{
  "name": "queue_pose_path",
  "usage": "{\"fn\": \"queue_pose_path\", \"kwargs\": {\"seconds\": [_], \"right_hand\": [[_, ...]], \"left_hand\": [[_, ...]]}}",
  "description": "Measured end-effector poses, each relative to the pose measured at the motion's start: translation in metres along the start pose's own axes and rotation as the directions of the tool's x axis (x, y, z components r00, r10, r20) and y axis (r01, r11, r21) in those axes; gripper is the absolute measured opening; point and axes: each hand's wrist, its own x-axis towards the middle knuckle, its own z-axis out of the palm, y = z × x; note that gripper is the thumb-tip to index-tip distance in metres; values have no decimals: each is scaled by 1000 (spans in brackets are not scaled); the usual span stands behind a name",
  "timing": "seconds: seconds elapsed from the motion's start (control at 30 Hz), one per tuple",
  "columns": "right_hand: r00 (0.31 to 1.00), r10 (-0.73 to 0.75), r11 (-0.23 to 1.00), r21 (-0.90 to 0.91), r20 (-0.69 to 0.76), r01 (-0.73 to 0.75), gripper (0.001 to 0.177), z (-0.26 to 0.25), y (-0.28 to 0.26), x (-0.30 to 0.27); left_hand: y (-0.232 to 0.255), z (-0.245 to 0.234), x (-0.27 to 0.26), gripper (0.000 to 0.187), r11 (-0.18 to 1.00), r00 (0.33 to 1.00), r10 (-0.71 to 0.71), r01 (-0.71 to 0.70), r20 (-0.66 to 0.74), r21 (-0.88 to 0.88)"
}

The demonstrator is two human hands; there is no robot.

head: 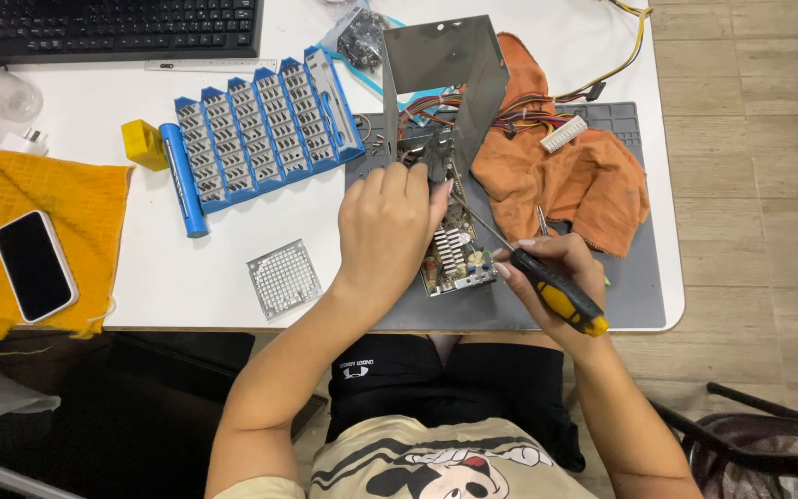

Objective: The person uses a screwdriver to work on the internal components of a power supply unit. They then use tweezers to pick up small parts and wipe the unit with a cloth.

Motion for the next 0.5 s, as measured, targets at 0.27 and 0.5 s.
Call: {"fn": "queue_pose_path", "kwargs": {"seconds": [0.27, 0.5], "right_hand": [[999, 40, 998, -43, 8, -39, 31, -8, 2, -4], [999, 53, 996, -68, -4, -53, 29, -19, 0, -10]], "left_hand": [[-14, -18, -19, 29, 996, 996, -87, 87, -22, -25], [17, 10, -18, 30, 996, 992, 75, -70, -101, 53]]}}
